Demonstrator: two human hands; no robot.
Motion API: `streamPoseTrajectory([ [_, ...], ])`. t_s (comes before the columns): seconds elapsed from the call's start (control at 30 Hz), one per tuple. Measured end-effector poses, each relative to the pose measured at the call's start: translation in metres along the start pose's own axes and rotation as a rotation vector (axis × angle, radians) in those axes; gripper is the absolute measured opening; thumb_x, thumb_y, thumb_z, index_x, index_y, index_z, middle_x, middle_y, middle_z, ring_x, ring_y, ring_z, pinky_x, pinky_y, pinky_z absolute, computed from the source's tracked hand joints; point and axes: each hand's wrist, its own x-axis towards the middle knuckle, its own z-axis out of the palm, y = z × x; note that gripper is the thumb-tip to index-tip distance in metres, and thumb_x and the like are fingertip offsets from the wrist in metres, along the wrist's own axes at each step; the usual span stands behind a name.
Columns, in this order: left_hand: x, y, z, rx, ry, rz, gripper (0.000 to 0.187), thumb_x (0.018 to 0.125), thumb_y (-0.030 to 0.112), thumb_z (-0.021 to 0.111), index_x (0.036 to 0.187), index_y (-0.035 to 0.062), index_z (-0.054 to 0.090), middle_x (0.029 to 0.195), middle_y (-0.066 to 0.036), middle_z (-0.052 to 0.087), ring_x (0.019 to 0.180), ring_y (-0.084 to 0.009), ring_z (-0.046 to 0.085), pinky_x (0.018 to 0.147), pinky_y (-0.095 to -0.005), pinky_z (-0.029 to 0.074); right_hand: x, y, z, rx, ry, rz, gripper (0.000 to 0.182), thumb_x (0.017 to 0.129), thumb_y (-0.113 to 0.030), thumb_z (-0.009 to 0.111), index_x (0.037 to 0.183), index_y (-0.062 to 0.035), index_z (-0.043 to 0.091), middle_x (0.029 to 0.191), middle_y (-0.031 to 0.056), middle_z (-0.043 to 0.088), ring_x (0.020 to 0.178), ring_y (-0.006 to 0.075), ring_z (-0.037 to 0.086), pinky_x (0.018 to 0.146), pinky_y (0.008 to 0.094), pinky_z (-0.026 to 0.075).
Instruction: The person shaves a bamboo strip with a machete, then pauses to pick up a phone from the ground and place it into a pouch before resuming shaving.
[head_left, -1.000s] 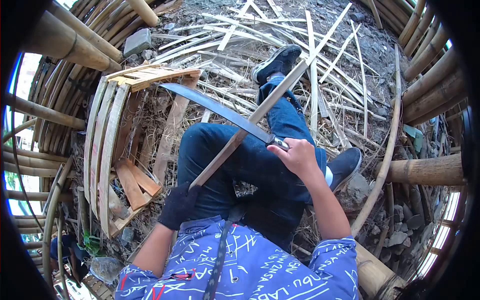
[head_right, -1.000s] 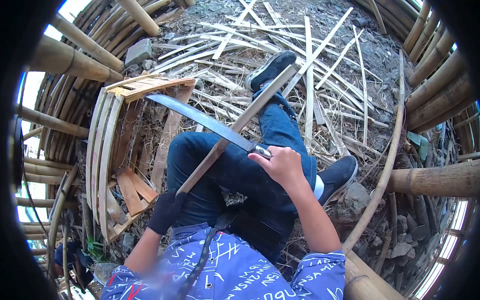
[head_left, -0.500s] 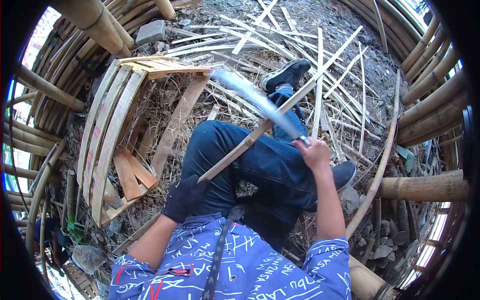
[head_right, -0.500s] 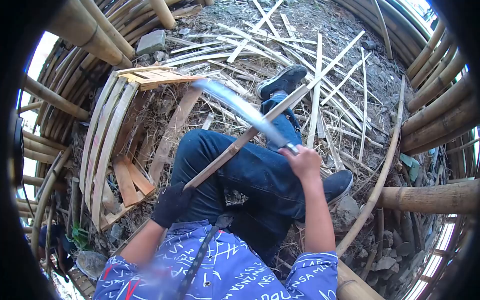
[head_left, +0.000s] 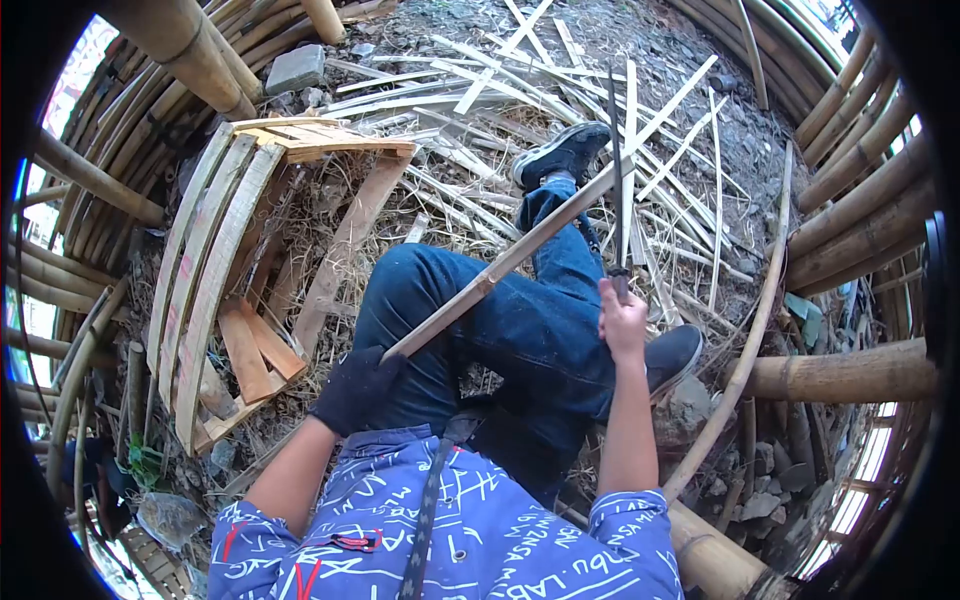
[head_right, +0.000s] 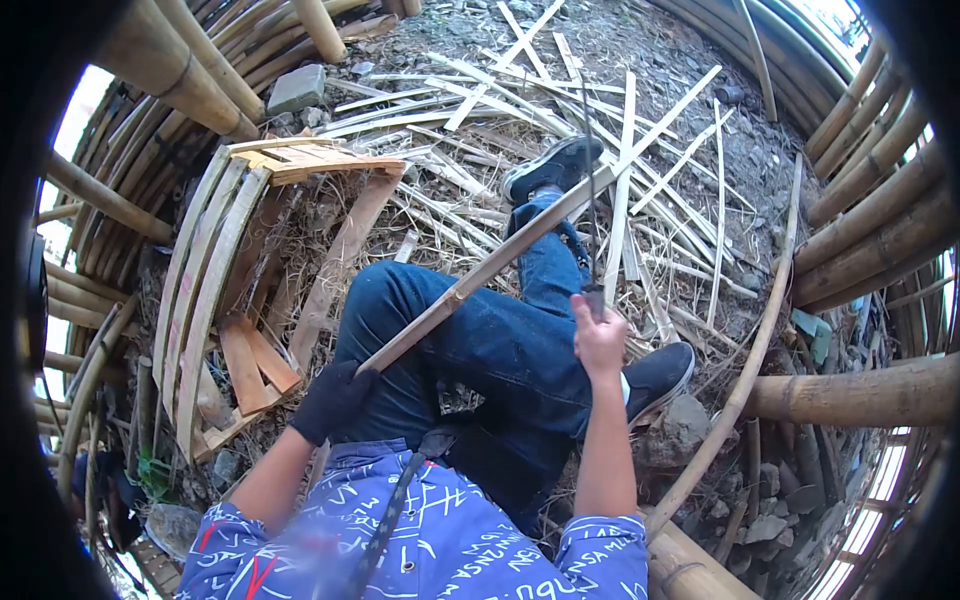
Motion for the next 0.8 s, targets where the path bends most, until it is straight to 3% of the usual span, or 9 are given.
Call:
streamPoseTrajectory([
  [0.07,0.008,-0.002,-0.005,-0.071,-0.031,0.117,0.048,0.092,0.041,0.054,0.076,-0.0031,0.064,0.071,-0.027,0.061,0.067,-0.0412,0.062,0.062,-0.0463,0.045,-0.005,0.003,0.014,0.018,0.001,-0.020,0.033,0.085,-0.031,0.074,0.071,-0.0075,0.055,0.051,-0.0026,0.049,0.038,0.0060,0.046,0.035,0.0225,0.035],
  [0.1,0.012,0.000,-0.010,-0.063,-0.034,0.132,0.048,0.092,0.041,0.054,0.076,-0.0031,0.064,0.071,-0.027,0.061,0.067,-0.0412,0.062,0.062,-0.0463,0.045,-0.005,0.004,0.014,0.045,-0.013,-0.057,0.028,0.084,-0.026,0.074,0.075,-0.0070,0.056,0.052,-0.0026,0.050,0.039,0.0061,0.047,0.035,0.0228,0.036],
  [0.27,0.031,0.013,-0.028,0.050,-0.313,-0.218,0.059,0.087,0.052,0.059,0.074,-0.0054,0.065,0.066,-0.027,0.060,0.065,-0.0404,0.063,0.059,-0.0477,0.045,0.000,0.016,0.012,0.065,0.005,-0.117,0.016,0.081,-0.011,0.070,0.086,-0.0059,0.055,0.057,-0.0023,0.052,0.040,0.0065,0.048,0.035,0.0234,0.037],
  [0.37,0.027,0.008,-0.016,0.165,-0.153,-0.061,0.062,0.084,0.055,0.061,0.074,-0.0058,0.065,0.068,-0.028,0.062,0.068,-0.0415,0.064,0.062,-0.0501,0.047,0.006,0.027,0.008,0.132,0.007,-0.110,0.013,0.079,-0.004,0.063,0.087,-0.0056,0.054,0.056,-0.0014,0.050,0.039,0.0077,0.047,0.035,0.0240,0.037],
  [0.47,0.023,-0.004,0.000,0.244,-0.055,-0.094,0.069,0.080,0.066,0.057,0.082,-0.0013,0.071,0.078,-0.029,0.065,0.077,-0.0437,0.066,0.071,-0.0510,0.052,0.007,0.026,0.007,0.168,0.055,-0.082,0.013,0.079,-0.005,0.064,0.087,-0.0050,0.054,0.056,-0.0008,0.051,0.039,0.0085,0.047,0.034,0.0247,0.037],
  [0.73,0.009,0.022,-0.010,0.285,0.022,-0.126,0.067,0.082,0.066,0.053,0.082,0.0012,0.072,0.076,-0.028,0.065,0.076,-0.0436,0.066,0.071,-0.0515,0.053,0.003,0.019,0.011,0.108,0.099,-0.121,0.013,0.083,-0.009,0.066,0.083,-0.0050,0.054,0.052,-0.0011,0.050,0.036,0.0079,0.046,0.033,0.0237,0.035],
  [0.8,0.006,0.033,-0.014,0.301,0.037,-0.112,0.066,0.083,0.065,0.053,0.081,0.0021,0.072,0.075,-0.027,0.065,0.075,-0.0428,0.066,0.070,-0.0508,0.053,0.003,0.026,0.009,0.058,0.092,-0.106,0.017,0.081,-0.013,0.069,0.083,-0.0022,0.056,0.056,0.0011,0.054,0.042,0.0127,0.052,0.040,0.0287,0.041],
])
